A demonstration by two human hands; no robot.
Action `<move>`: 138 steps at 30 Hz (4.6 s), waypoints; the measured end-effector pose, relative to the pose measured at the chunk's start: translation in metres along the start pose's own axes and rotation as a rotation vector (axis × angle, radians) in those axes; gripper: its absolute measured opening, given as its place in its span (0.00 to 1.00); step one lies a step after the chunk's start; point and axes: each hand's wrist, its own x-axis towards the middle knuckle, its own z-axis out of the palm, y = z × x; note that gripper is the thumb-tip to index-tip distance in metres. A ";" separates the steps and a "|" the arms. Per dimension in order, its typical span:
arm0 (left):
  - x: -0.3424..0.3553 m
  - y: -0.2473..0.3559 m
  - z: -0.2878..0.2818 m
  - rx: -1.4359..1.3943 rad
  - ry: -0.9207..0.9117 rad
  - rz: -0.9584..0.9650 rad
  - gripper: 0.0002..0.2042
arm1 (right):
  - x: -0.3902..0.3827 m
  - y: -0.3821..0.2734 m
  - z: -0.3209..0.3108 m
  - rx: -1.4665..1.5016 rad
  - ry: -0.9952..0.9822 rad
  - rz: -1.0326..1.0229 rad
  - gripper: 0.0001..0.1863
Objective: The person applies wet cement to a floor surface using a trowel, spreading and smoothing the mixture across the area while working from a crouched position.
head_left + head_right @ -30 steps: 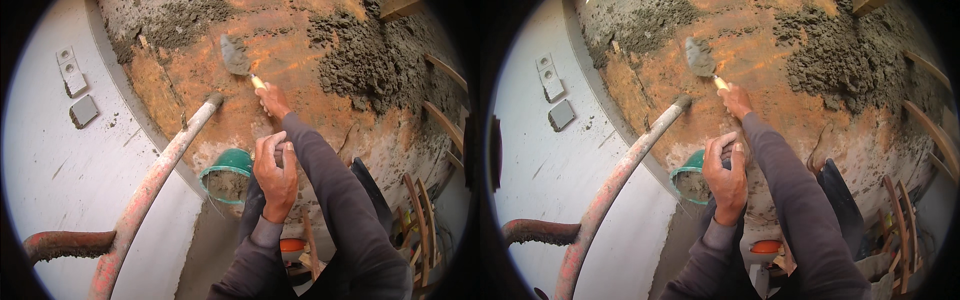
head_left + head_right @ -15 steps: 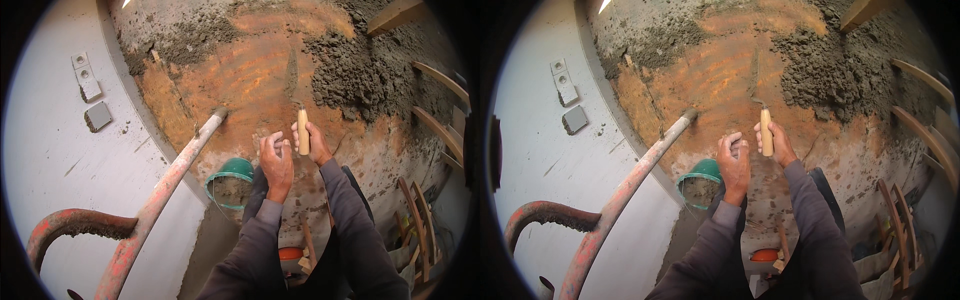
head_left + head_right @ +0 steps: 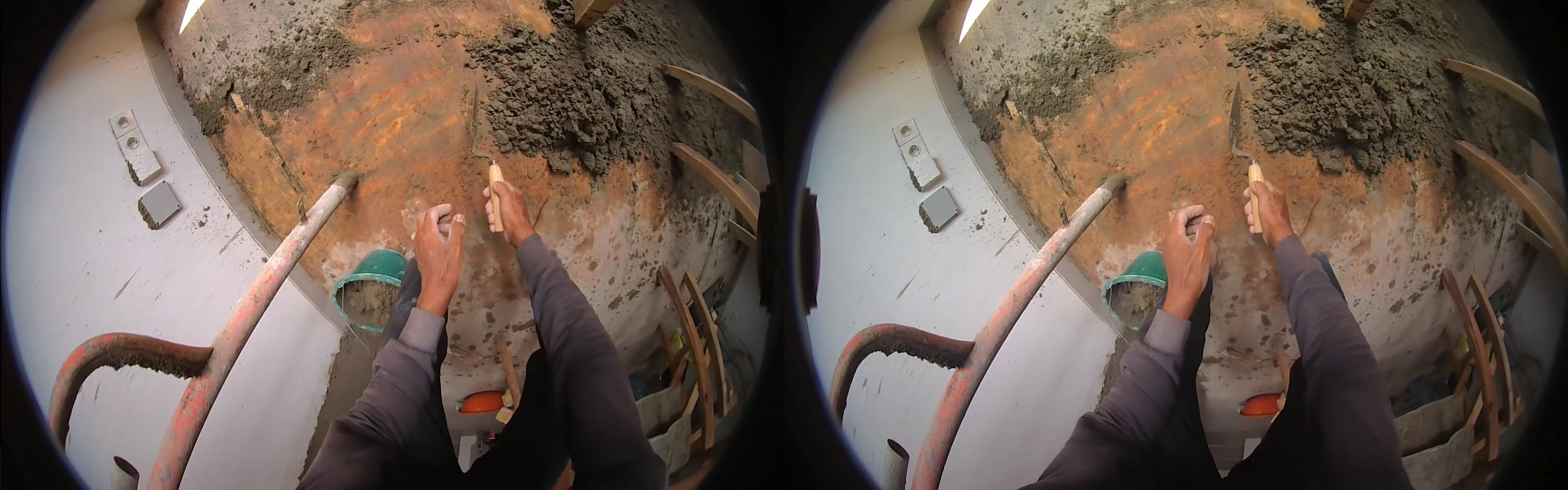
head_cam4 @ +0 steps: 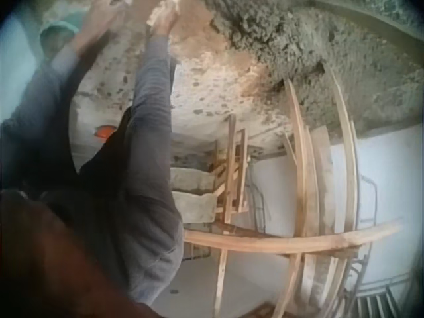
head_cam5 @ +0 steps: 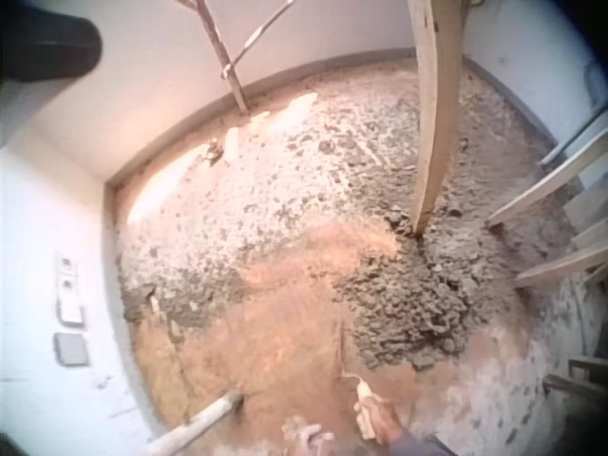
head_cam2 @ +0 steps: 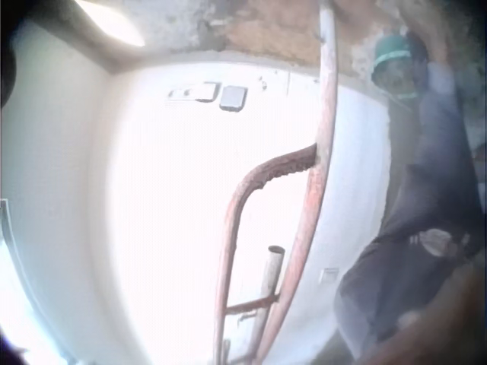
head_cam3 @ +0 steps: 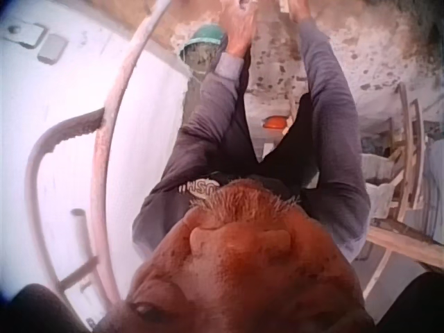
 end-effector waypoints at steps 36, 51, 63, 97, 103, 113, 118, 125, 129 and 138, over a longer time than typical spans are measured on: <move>0.407 -0.078 -0.341 0.508 0.654 0.132 0.14 | -0.037 -0.065 -0.003 -0.835 -0.191 -0.424 0.22; 0.420 -0.138 -0.333 0.292 0.529 0.193 0.08 | -0.031 -0.102 -0.001 -0.684 -0.294 -0.337 0.24; 0.310 -0.118 -0.102 0.165 0.697 0.194 0.11 | -0.031 -0.079 -0.008 -0.641 -0.289 -0.289 0.21; 0.212 -0.069 0.015 0.473 0.061 0.336 0.19 | -0.024 -0.076 -0.054 -0.743 -0.230 -0.336 0.21; 0.210 -0.053 0.000 0.292 0.292 0.354 0.18 | -0.019 -0.067 -0.062 -0.682 -0.210 -0.352 0.21; 0.332 -0.120 -0.136 -0.167 0.914 -0.333 0.19 | -0.017 -0.073 -0.077 -0.639 -0.185 -0.239 0.22; 0.345 -0.127 -0.151 -0.055 0.921 -0.265 0.16 | -0.020 -0.083 -0.065 -0.620 -0.215 -0.241 0.22; 0.286 -0.128 -0.063 0.356 0.781 0.134 0.13 | -0.015 -0.074 -0.066 -0.618 -0.220 -0.270 0.22; 0.231 -0.090 -0.013 0.170 0.570 0.175 0.13 | -0.012 -0.063 -0.072 -0.651 -0.235 -0.258 0.21; 0.143 -0.066 0.052 0.300 -0.016 0.320 0.13 | -0.005 -0.038 -0.083 -0.777 -0.208 -0.314 0.21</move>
